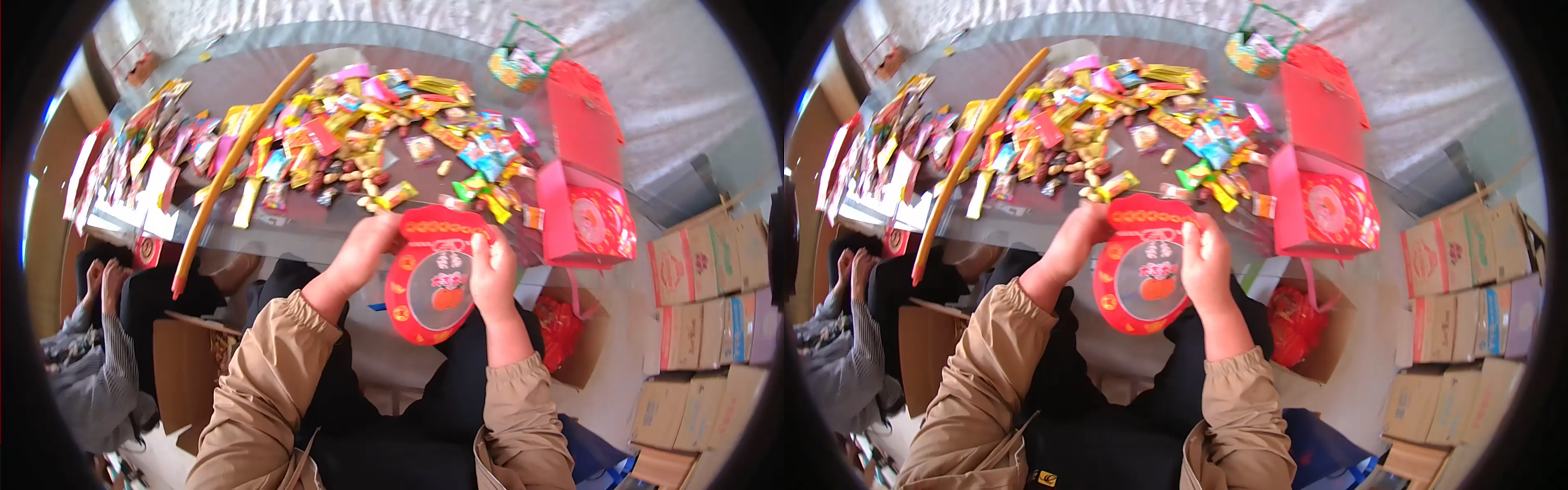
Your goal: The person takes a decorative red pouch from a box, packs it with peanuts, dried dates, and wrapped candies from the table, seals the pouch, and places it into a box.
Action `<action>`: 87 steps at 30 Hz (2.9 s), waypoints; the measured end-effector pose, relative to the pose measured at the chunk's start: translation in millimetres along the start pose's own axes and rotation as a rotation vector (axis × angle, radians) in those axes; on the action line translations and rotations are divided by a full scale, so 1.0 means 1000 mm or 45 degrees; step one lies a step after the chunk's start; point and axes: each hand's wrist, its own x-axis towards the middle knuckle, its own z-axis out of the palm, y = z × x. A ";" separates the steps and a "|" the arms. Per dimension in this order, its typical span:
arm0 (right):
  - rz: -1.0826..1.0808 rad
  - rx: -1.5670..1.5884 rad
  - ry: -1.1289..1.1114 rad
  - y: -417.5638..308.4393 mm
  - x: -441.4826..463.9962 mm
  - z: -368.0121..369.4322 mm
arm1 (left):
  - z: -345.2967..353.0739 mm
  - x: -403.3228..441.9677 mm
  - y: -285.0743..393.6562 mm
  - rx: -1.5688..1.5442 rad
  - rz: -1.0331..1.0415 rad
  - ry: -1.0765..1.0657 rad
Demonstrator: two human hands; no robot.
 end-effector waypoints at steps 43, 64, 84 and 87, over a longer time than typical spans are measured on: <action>-0.679 -0.764 -0.350 -0.038 0.021 0.050 | -0.013 -0.036 0.043 0.931 -0.091 0.211; -0.684 -0.796 -0.264 -0.041 0.017 0.051 | -0.018 -0.032 0.035 0.876 -0.056 0.212; -0.367 -0.525 -0.640 -0.025 0.024 0.045 | -0.033 -0.026 0.029 1.195 0.325 0.179; -0.256 -0.374 -0.492 -0.022 0.022 0.044 | -0.035 -0.025 0.041 1.058 0.153 0.309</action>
